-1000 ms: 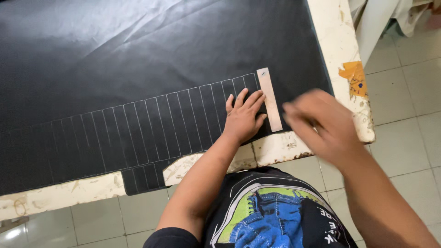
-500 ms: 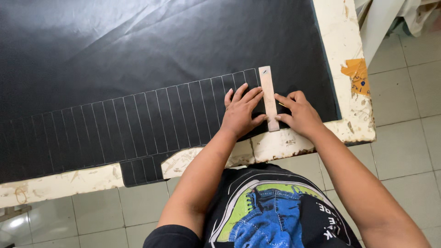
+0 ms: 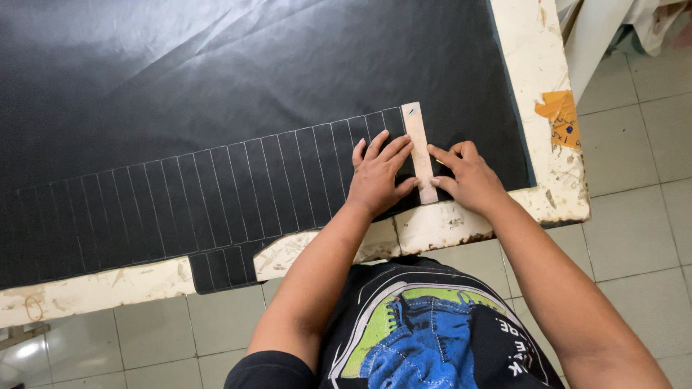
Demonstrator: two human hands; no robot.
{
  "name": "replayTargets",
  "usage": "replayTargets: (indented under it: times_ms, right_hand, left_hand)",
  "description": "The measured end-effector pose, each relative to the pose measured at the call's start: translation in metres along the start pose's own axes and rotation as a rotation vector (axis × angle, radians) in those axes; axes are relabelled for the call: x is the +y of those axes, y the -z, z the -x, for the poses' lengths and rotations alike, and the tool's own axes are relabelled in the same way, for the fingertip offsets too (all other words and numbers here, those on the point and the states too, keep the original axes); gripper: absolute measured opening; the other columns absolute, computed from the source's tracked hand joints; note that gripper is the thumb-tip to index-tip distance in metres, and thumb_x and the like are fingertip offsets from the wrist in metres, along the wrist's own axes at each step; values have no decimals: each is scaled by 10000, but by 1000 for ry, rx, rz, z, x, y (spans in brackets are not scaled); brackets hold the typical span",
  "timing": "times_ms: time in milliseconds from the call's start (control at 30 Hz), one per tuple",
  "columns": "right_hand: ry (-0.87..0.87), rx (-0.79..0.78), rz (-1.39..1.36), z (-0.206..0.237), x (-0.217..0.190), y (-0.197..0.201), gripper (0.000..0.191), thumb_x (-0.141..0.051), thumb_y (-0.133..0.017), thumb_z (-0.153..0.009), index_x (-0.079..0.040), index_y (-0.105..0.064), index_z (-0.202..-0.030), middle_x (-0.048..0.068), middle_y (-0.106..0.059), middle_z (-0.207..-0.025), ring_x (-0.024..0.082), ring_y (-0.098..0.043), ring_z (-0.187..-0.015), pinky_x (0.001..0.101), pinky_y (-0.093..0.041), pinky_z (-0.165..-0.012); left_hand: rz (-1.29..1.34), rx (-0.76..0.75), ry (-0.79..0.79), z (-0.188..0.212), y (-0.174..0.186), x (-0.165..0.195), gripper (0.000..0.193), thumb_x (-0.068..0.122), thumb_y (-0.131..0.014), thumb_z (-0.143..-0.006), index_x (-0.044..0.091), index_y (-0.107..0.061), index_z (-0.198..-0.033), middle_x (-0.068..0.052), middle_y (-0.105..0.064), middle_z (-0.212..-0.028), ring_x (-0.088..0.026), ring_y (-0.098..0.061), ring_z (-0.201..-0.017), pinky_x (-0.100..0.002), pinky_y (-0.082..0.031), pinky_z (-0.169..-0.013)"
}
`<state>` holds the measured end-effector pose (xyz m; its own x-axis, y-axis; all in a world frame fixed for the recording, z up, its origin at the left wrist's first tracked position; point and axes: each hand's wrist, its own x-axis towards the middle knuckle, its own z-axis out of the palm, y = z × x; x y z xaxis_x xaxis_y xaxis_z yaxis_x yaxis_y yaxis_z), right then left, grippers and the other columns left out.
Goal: The person uses a ruler and a pencil to draw evenly spaced vertical lines on a large black sheet laid on a table. The ruler is repositioned repeatedly to extend the grid across the surface.
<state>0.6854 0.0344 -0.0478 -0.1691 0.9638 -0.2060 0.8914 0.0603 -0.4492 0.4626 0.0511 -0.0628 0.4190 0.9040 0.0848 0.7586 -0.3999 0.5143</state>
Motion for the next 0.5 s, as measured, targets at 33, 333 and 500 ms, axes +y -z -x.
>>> replayTargets:
  times_ms: [33,333,500]
  right_hand:
    - [-2,-2,-2,0,1,0,655,-350,-776,-847,-320,-576,-1470,96,-515,-1196,276,-598,-1078,393,-509,-936]
    - [-15,-58,16,-5,1,1,680,-366,-763,-848,-339,-547,-1492,90,-502,-1182,264,-597,-1059,378,-512,-936]
    - [-18,-60,9,-5,-1,3,680,-366,-764,-850,-335,-545,-1492,88,-503,-1182,256,-597,-1057,372,-513,-929]
  left_hand:
    - [0,-5,0,0,0,0,722,458,-769,-820,183,-554,-1452,44,-479,-1541,-262,-295,-1512,-533,-110,-1244]
    - [4,27,-21,0,-2,-3,716,469,-767,-821,183,-571,-1448,44,-488,-1536,-263,-308,-1509,-539,-123,-1246]
    - [6,26,-29,0,-3,-6,704,468,-771,-819,180,-581,-1433,41,-494,-1530,-263,-311,-1508,-543,-126,-1243]
